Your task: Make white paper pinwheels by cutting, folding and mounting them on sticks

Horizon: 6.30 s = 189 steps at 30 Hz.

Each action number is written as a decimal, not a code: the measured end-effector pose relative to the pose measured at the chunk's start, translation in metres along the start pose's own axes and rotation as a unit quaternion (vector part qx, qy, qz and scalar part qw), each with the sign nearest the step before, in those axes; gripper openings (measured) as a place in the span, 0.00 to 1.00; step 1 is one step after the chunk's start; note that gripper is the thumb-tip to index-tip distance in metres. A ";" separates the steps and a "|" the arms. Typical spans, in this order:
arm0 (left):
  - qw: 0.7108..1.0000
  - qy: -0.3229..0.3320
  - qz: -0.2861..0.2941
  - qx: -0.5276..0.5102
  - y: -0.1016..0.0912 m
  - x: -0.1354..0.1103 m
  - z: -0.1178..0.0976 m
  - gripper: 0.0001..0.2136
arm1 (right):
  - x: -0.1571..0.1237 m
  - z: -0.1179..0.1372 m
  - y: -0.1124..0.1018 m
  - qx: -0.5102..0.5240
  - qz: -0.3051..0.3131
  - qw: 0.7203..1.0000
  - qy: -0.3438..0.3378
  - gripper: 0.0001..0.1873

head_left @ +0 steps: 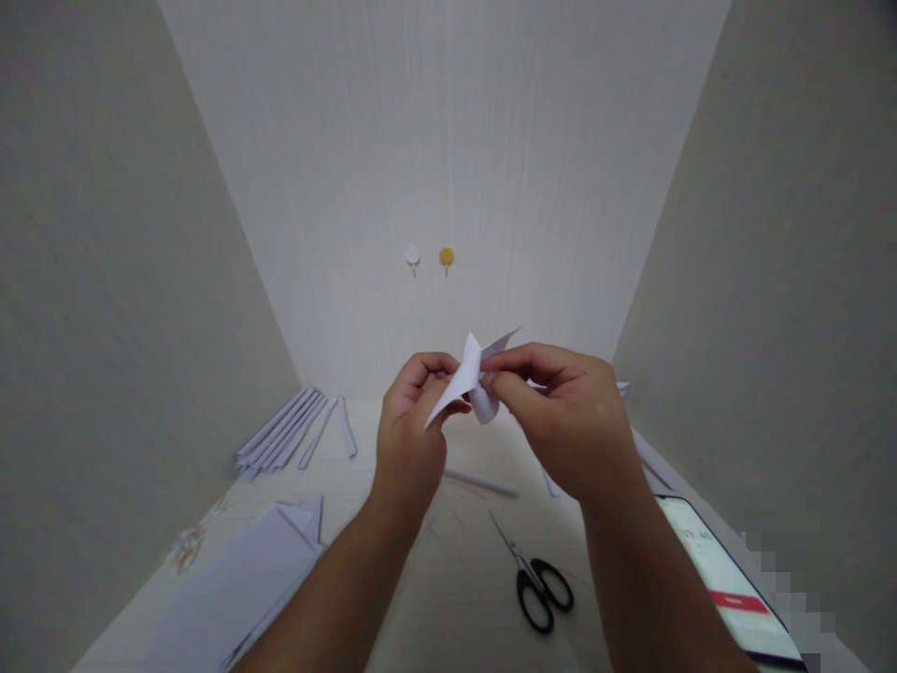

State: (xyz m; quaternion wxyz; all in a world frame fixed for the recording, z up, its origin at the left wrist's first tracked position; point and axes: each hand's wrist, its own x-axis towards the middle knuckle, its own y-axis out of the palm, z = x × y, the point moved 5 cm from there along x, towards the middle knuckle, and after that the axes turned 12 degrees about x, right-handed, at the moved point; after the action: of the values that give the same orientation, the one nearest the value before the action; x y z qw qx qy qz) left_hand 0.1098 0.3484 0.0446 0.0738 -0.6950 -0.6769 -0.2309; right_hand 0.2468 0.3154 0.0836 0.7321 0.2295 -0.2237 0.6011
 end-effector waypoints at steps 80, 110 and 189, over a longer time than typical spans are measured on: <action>0.862 0.343 0.020 0.374 -0.020 -0.013 -0.067 0.04 | 0.001 -0.009 0.004 0.183 0.016 0.981 0.054 0.08; 0.926 0.285 -0.014 0.246 -0.034 0.004 -0.049 0.05 | 0.003 -0.018 0.014 0.208 0.054 0.969 0.119 0.19; 0.969 0.040 0.243 -0.025 -0.016 0.007 -0.016 0.07 | -0.004 -0.016 0.012 0.302 0.182 0.918 0.180 0.07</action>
State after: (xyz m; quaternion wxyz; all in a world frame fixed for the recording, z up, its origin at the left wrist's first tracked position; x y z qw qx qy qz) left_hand 0.0910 0.3492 0.0582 0.1369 -0.8307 -0.4780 -0.2504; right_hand 0.2348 0.3244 0.0696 0.5336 0.2830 0.0658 0.7943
